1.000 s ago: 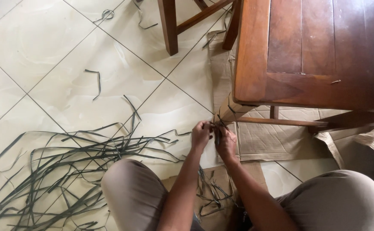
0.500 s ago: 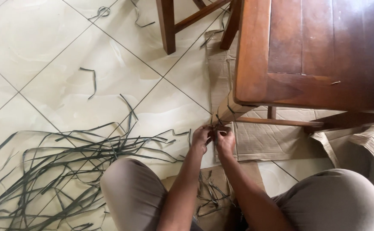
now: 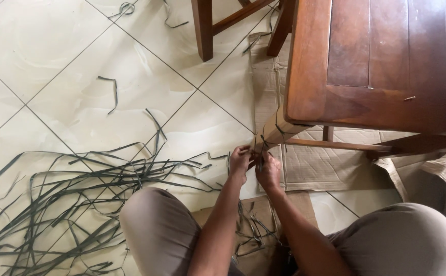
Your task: Wrapping a wooden chair leg with cardboard and securing it with plastic straps for protection.
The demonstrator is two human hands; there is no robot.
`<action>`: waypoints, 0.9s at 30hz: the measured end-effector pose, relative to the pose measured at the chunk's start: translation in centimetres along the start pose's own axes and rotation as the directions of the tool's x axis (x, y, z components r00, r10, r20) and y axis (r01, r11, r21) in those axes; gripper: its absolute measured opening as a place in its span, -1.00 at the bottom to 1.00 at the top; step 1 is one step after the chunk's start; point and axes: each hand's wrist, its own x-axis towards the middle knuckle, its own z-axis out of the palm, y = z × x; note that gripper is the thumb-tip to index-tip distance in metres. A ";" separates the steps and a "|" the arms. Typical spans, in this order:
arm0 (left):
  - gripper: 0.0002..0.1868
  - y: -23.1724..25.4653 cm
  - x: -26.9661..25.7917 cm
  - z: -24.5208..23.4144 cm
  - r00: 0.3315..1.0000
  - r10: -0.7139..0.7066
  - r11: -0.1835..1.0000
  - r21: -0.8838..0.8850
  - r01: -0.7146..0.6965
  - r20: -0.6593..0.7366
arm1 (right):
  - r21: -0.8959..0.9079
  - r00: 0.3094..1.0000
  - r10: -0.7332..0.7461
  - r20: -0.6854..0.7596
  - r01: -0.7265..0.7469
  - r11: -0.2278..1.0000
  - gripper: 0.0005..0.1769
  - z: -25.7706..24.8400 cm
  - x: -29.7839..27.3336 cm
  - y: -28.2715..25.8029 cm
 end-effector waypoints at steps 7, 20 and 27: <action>-0.71 -3.1 2.9 -0.8 0.999 -0.041 0.993 -0.114 0.042 0.015 | 0.107 0.999 -0.041 0.007 0.040 0.993 -0.80 -0.1 0.0 1.3; -0.96 1.3 0.1 -1.1 0.830 0.501 0.428 0.764 -0.484 0.245 | 0.084 0.999 0.038 -0.003 -0.037 0.996 -0.85 1.8 -0.3 3.1; -0.87 5.3 -1.5 0.7 0.807 0.498 0.230 0.848 -0.477 0.319 | -0.164 0.966 0.175 0.192 -0.144 0.976 -0.74 0.8 1.9 3.6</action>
